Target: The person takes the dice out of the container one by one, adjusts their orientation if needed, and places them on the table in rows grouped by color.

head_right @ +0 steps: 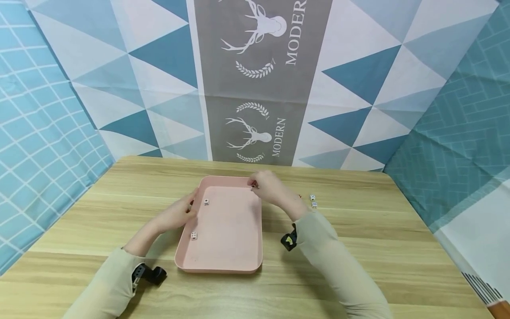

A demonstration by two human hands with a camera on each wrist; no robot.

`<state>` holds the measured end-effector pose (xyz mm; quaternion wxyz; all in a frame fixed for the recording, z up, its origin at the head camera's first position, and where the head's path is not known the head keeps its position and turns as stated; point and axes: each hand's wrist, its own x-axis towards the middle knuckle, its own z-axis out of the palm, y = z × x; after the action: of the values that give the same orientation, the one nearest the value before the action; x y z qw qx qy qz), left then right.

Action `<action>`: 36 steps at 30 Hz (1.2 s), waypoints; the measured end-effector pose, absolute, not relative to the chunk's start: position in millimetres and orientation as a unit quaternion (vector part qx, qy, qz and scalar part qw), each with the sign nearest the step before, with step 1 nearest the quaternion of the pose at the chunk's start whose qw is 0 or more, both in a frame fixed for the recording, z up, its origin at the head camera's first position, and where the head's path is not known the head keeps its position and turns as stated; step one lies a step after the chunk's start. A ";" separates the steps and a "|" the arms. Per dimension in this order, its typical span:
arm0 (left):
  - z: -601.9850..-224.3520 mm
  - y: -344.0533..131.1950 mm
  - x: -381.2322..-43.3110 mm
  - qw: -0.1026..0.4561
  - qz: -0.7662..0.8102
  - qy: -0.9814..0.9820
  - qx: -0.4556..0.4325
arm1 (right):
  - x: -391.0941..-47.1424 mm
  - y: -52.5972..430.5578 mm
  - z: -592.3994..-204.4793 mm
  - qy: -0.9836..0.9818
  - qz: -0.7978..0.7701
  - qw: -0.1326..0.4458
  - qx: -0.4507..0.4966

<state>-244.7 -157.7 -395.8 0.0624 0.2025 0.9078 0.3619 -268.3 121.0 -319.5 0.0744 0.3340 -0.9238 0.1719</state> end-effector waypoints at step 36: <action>-396.7 -158.5 -244.9 0.051 0.366 0.904 0.217 | -252.5 249.8 -345.5 -0.946 0.141 0.095 0.275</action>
<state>-244.9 -158.5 -396.7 0.0511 0.2171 0.9036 0.3657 -252.5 249.8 -345.5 0.0949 0.2745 -0.9464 0.1410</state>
